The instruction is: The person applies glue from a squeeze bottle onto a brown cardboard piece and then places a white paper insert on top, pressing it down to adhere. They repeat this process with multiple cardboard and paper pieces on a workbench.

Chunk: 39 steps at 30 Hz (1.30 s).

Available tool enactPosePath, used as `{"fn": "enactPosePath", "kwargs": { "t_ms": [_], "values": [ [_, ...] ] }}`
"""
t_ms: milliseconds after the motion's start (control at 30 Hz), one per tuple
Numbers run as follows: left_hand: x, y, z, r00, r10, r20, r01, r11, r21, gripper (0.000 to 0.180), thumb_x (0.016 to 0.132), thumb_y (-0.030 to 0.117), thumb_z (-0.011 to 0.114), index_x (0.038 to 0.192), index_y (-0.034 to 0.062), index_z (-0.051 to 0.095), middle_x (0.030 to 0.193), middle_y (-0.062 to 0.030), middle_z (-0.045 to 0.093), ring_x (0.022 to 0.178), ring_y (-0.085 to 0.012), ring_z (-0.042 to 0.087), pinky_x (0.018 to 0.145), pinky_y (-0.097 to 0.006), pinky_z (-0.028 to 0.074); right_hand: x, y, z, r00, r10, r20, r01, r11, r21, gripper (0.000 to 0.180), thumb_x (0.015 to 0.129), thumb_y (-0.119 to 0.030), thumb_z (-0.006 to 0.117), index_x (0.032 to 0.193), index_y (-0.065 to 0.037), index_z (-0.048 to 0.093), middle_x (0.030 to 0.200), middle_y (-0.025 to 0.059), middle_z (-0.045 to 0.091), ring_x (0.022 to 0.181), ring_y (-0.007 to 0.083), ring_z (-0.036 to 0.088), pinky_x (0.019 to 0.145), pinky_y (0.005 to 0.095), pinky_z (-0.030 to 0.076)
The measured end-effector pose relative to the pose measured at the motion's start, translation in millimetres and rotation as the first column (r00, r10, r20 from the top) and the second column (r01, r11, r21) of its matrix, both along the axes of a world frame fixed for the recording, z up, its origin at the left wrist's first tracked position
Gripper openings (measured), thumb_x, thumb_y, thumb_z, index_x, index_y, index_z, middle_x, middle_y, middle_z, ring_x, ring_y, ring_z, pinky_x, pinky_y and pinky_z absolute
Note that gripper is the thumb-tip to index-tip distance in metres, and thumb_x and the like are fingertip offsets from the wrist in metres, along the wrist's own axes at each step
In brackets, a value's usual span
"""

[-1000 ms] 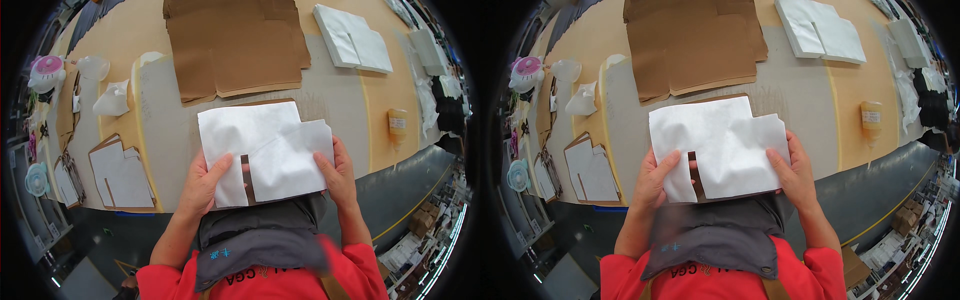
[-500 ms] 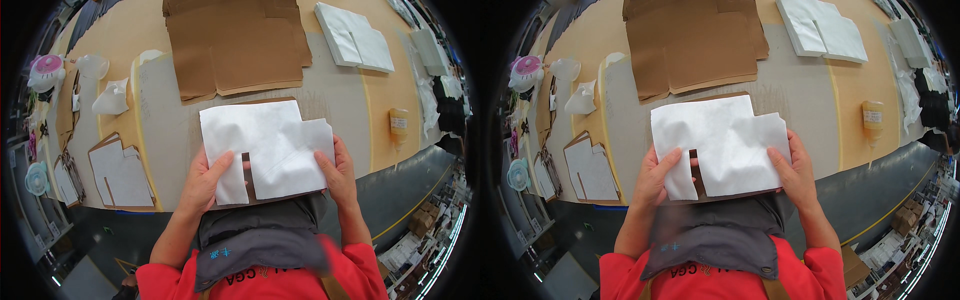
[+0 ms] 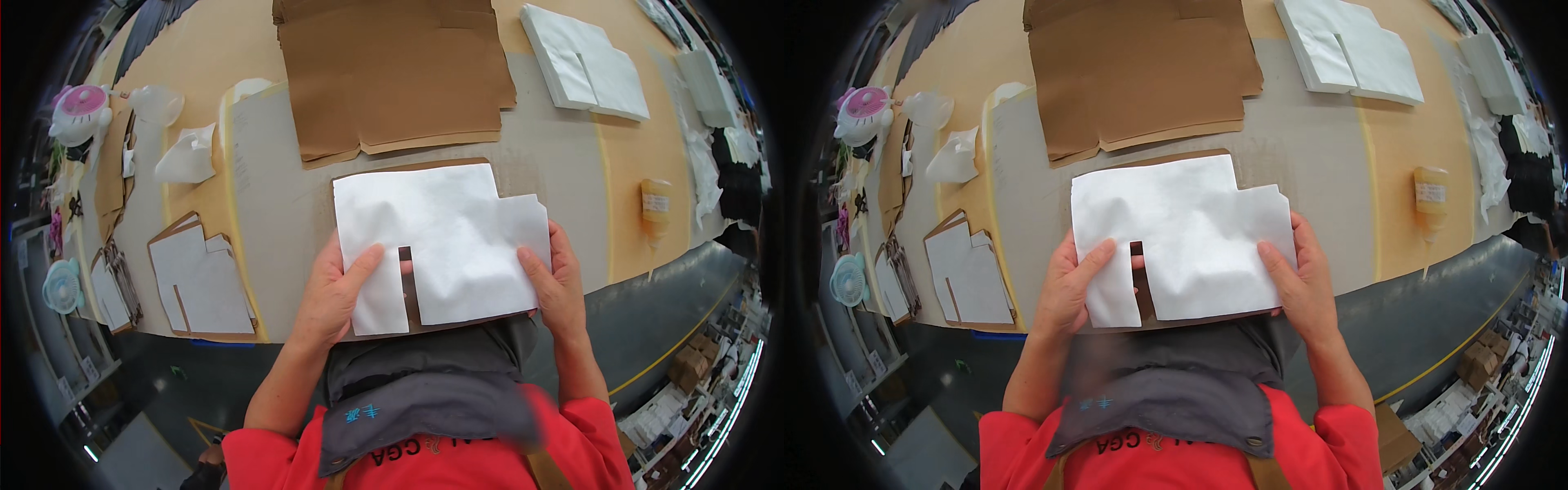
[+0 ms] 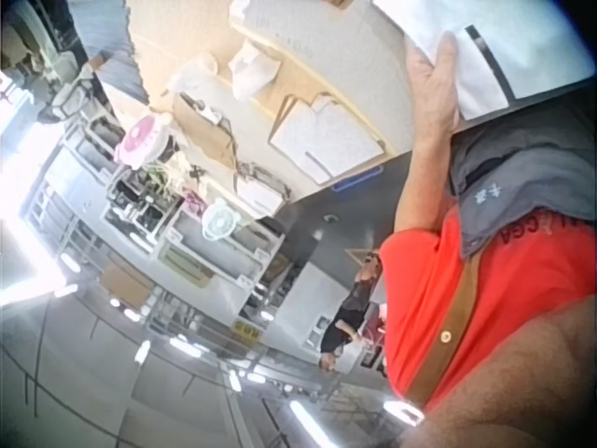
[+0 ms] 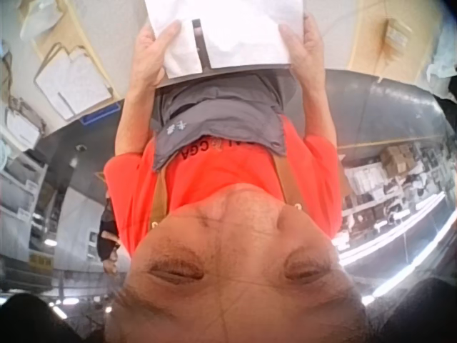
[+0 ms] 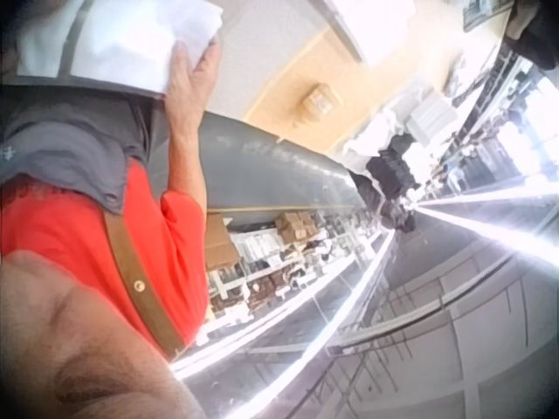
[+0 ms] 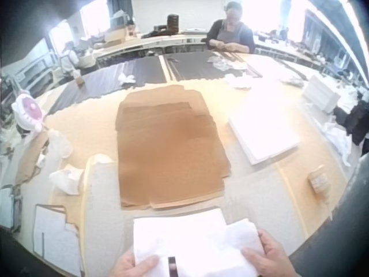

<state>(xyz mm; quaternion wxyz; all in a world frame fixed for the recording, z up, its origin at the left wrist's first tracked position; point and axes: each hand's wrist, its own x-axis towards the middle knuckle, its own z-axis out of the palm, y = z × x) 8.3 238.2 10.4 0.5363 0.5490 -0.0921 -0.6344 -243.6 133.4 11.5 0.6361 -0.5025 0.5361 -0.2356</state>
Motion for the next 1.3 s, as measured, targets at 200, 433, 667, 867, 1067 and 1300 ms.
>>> {"fn": "enactPosePath", "kwargs": {
  "t_ms": [200,433,667,867,1067,1300],
  "values": [
    [4.3,4.4,-1.8,0.999,0.014,0.048,-0.012,0.999,-0.038,0.042,0.101,0.009,0.056,0.14,-0.0009,0.044,0.124,-0.0142,0.064,0.097,-0.0206,0.071,0.085,-0.033,0.059,1.9,-0.5,7.7,1.0,0.004,-0.021,-0.003,0.999,0.052,0.041,0.097,-0.014,0.059,0.134,-0.002,0.048,0.109,0.0045,0.063,0.068,0.0033,0.058,0.039,0.0188,0.042],
    [6.1,8.6,-10.2,0.977,0.008,0.214,0.009,0.997,-0.078,0.045,0.101,0.009,0.057,0.142,-0.0015,0.043,0.124,-0.0094,0.064,0.102,-0.0129,0.065,0.089,-0.027,0.053,4.5,2.4,2.3,1.0,-0.022,0.006,0.022,1.0,-0.01,0.037,0.097,-0.013,0.058,0.131,-0.002,0.049,0.109,0.0045,0.063,0.068,0.0024,0.057,0.04,0.0178,0.042],
    [5.4,10.1,-1.7,0.861,-0.054,0.506,0.07,0.997,-0.012,0.066,0.1,0.007,0.059,0.157,0.0056,0.026,0.114,-0.0073,0.067,0.092,-0.0075,0.063,0.081,-0.022,0.051,5.4,1.9,5.9,1.0,-0.011,-0.012,0.011,1.0,0.012,0.036,0.098,-0.011,0.058,0.132,-0.001,0.049,0.109,0.0045,0.062,0.069,0.0021,0.057,0.041,0.0173,0.041],
    [10.0,14.0,-1.4,0.725,-0.179,0.665,0.149,0.984,0.102,0.063,0.098,0.006,0.061,0.155,0.0134,0.036,0.1,-0.002,0.067,0.076,-0.0022,0.059,0.068,-0.018,0.048,7.4,2.7,10.6,1.0,-0.007,-0.008,0.007,0.999,0.032,0.037,0.098,-0.011,0.058,0.132,-0.001,0.049,0.109,0.0046,0.062,0.07,0.0024,0.057,0.044,0.0175,0.042],
    [9.8,13.7,-3.7,0.74,-0.159,0.654,0.158,0.986,0.06,0.049,0.098,0.006,0.063,0.145,0.0075,0.05,0.1,-0.0012,0.064,0.084,-0.0032,0.056,0.072,-0.02,0.048,6.0,4.3,5.3,0.999,-0.029,-0.024,0.029,1.0,-0.004,0.039,0.098,-0.011,0.059,0.134,0.0,0.048,0.112,0.005,0.062,0.077,0.0033,0.059,0.051,0.0179,0.046],
    [11.2,13.0,-5.1,0.712,-0.191,0.675,0.188,0.979,0.079,0.049,0.097,0.008,0.064,0.144,0.0036,0.05,0.103,-0.0024,0.066,0.088,-0.005,0.058,0.077,-0.022,0.05,4.6,3.9,4.3,0.999,-0.013,-0.036,0.013,1.0,-0.02,0.04,0.098,-0.011,0.059,0.135,0.0,0.048,0.115,0.0059,0.062,0.079,0.0036,0.059,0.052,0.0175,0.046]
  ]
}}
